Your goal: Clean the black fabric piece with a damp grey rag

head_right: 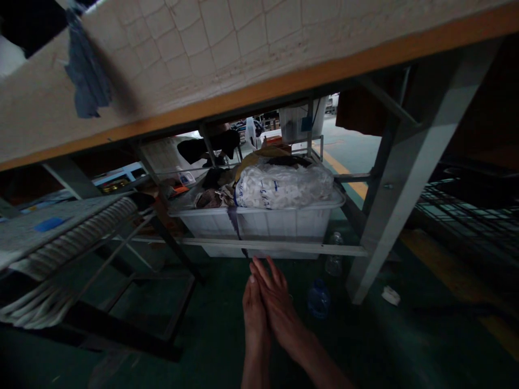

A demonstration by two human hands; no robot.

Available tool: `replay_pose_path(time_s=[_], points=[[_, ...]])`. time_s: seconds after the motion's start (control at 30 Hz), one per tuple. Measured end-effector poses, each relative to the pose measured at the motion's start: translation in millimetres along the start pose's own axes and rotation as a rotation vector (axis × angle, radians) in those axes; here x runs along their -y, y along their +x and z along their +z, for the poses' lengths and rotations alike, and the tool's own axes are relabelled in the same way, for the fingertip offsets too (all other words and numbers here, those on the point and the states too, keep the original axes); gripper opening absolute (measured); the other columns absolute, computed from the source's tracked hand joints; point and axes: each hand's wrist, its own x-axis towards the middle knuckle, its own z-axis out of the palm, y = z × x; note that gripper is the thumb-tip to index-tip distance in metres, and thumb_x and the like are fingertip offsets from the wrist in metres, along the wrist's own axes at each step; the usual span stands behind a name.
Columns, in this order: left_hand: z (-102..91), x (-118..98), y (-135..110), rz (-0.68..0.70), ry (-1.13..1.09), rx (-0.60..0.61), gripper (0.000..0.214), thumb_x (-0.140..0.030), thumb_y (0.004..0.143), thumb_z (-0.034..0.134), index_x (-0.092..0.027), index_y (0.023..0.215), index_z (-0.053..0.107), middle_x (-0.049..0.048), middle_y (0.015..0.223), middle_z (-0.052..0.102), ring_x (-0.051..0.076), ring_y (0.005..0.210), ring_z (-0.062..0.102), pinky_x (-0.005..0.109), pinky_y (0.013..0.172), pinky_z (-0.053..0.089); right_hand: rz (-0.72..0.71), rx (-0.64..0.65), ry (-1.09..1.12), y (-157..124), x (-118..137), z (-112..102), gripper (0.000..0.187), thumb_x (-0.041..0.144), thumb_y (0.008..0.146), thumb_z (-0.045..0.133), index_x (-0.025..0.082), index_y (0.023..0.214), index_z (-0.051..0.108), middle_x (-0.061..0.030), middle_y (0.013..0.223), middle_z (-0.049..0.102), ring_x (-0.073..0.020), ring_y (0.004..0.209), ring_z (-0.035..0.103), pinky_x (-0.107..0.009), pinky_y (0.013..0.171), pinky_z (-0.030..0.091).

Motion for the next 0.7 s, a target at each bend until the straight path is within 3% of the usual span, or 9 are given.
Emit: replay_pose_path(time_s=[0.1,0.2,0.3,0.4,0.5,0.63,0.7], points=[[-2.0,-7,6,0.034,0.077,0.01,0.036,-0.046,0.076,0.055,-0.015,0.09,0.068,0.01,0.099,0.067,0.022,0.1,0.058,0.032,0.093,0.039,-0.017,-0.052,-0.03,-7,-4,12,0.049,0.029,0.091,0.033,0.042,0.136,0.019,0.0073,0.147,0.015,-0.0231,0.135,0.007,-0.055,0.109,0.014],[-3.6,-14,6,-0.003,0.042,0.16,0.038,-0.048,0.076,0.054,-0.015,0.088,0.068,0.0087,0.09,0.069,0.023,0.093,0.06,0.034,0.087,0.043,-0.031,-0.151,0.01,-12,-6,18,0.053,0.028,0.09,0.034,0.04,0.137,0.013,0.0063,0.149,-0.001,-0.023,0.136,0.006,-0.051,0.11,0.016],[-5.0,-18,-2,-0.075,-0.138,0.312,0.033,-0.037,0.077,0.058,-0.019,0.104,0.064,0.0061,0.106,0.065,0.019,0.105,0.056,0.029,0.091,0.04,0.006,-0.117,0.105,-11,-3,13,0.052,0.024,0.091,0.028,0.038,0.138,0.011,0.0034,0.149,0.003,-0.0187,0.135,0.009,-0.048,0.111,0.016],[-7.0,-19,-9,-0.162,-0.333,0.399,0.04,-0.023,0.073,0.064,-0.023,0.113,0.059,0.0042,0.122,0.058,0.016,0.115,0.049,0.022,0.094,0.036,0.018,-0.042,0.159,-10,3,5,0.053,0.021,0.091,0.025,0.036,0.139,0.01,0.0016,0.149,0.01,-0.0158,0.135,0.009,-0.047,0.112,0.012],[-7.5,-20,-7,-0.184,-0.409,0.361,0.038,-0.021,0.068,0.068,-0.02,0.106,0.064,0.0055,0.111,0.064,0.013,0.101,0.057,0.018,0.086,0.04,-0.001,-0.017,0.164,-12,6,6,0.053,0.019,0.091,0.023,0.037,0.139,0.009,0.002,0.149,0.009,-0.0147,0.135,0.009,-0.047,0.112,0.011],[-5.7,-18,-2,-0.18,-0.423,0.219,0.018,-0.026,0.063,0.072,-0.015,0.077,0.07,0.0002,0.07,0.067,0.007,0.066,0.059,0.015,0.063,0.042,-0.04,-0.015,0.148,-17,3,12,0.055,0.016,0.09,0.021,0.036,0.139,0.008,0.0015,0.149,0.009,-0.0149,0.135,0.011,-0.046,0.112,0.01],[-4.0,-14,-3,-0.183,-0.422,0.239,0.019,-0.026,0.064,0.072,-0.016,0.08,0.07,0.0005,0.073,0.068,0.008,0.067,0.06,0.015,0.063,0.043,-0.05,-0.021,0.154,-15,-2,11,0.056,0.016,0.09,0.024,0.036,0.139,0.007,0.0016,0.149,0.01,-0.0152,0.135,0.012,-0.045,0.112,0.01]])
